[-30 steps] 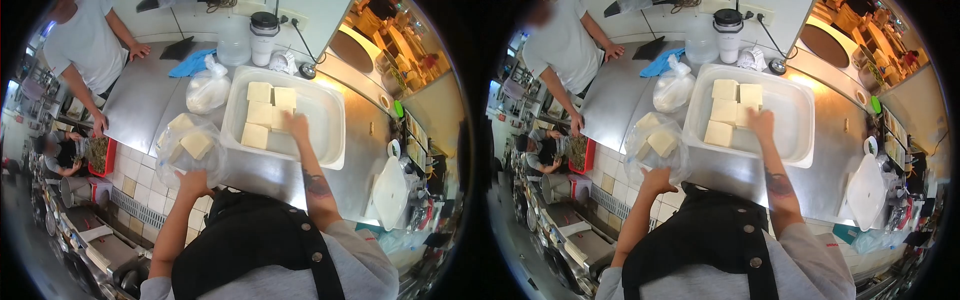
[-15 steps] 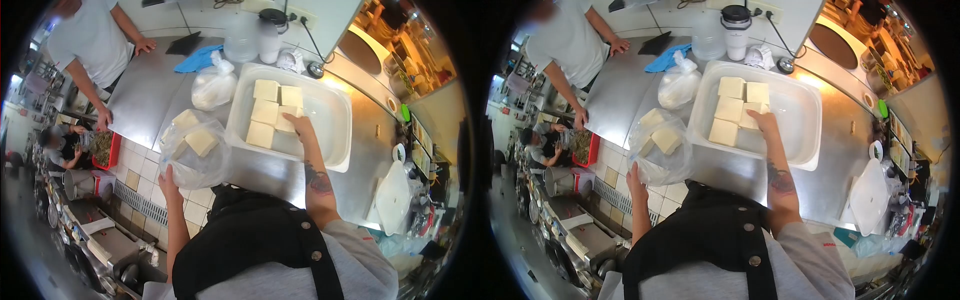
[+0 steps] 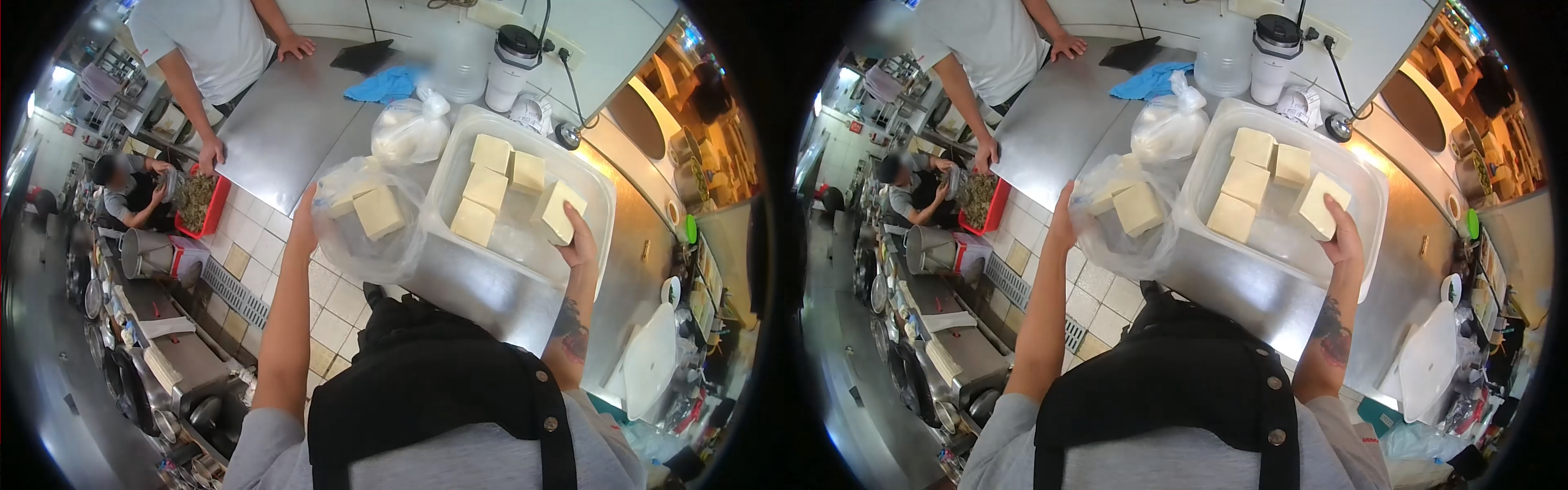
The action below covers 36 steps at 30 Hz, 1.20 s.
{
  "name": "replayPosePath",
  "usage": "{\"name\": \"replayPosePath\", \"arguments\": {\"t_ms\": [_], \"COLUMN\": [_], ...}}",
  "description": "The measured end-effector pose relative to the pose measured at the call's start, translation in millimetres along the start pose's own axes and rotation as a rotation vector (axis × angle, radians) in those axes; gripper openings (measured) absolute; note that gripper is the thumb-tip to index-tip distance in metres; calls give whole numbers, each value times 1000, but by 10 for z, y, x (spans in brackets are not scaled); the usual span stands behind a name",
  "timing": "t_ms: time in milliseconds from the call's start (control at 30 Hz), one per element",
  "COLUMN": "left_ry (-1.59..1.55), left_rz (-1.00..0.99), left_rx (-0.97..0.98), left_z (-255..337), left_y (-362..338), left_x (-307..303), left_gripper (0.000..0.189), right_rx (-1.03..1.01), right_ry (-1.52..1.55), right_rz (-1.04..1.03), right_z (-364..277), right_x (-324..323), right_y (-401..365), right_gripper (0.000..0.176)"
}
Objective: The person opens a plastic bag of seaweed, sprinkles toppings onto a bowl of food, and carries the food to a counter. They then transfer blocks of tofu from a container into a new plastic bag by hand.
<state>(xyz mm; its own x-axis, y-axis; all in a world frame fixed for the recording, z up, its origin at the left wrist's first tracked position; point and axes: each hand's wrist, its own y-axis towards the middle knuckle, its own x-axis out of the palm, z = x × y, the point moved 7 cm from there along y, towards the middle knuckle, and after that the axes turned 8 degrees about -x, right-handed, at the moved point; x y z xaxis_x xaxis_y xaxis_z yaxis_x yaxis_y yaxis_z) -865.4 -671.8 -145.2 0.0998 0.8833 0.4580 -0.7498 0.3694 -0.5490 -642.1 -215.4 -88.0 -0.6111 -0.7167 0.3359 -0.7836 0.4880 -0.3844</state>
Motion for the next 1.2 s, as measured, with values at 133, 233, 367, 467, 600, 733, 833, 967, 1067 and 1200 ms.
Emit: {"name": "replayPosePath", "arguments": {"t_ms": [133,233,367,467,600,733,833,967,1067,1200], "left_ry": [272,559,905,931,588,657,766,666,499,356], "left_rz": [93,315,462,619,501,486,509,464,381,256], "left_rx": [-61,-35,27,217,159,272,360,326,334,340], "left_z": [258,203,-105,59,84,162,178,99,94,219], "left_y": [-74,-174,-260,-570,-485,-622,-855,-876,-819,-832], "left_x": [106,-86,-560,-455,-654,-602,-409,-421,-425,-296], "left_gripper": [65,62,39,29,28,26,24,22,21,22], "right_rx": [-102,-103,-3,40,-73,-90,-84,-81,-254,-427], "right_ry": [71,48,-110,-112,-636,-953,-1085,-1097,-1085,-1123], "right_rz": [-101,-247,-585,-739,-614,-485,-536,-549,-456,-297], "right_z": [-240,-177,261,745,1314,1576,1666,1805,1798,1723], "right_x": [521,1226,2359,3142,3460,3451,3520,3545,3557,3538], "right_y": [-211,-350,-513,-575,-387,-270,-284,-272,-266,-403], "right_gripper": [45,43,46,52,71,86,85,83,82,72]}}
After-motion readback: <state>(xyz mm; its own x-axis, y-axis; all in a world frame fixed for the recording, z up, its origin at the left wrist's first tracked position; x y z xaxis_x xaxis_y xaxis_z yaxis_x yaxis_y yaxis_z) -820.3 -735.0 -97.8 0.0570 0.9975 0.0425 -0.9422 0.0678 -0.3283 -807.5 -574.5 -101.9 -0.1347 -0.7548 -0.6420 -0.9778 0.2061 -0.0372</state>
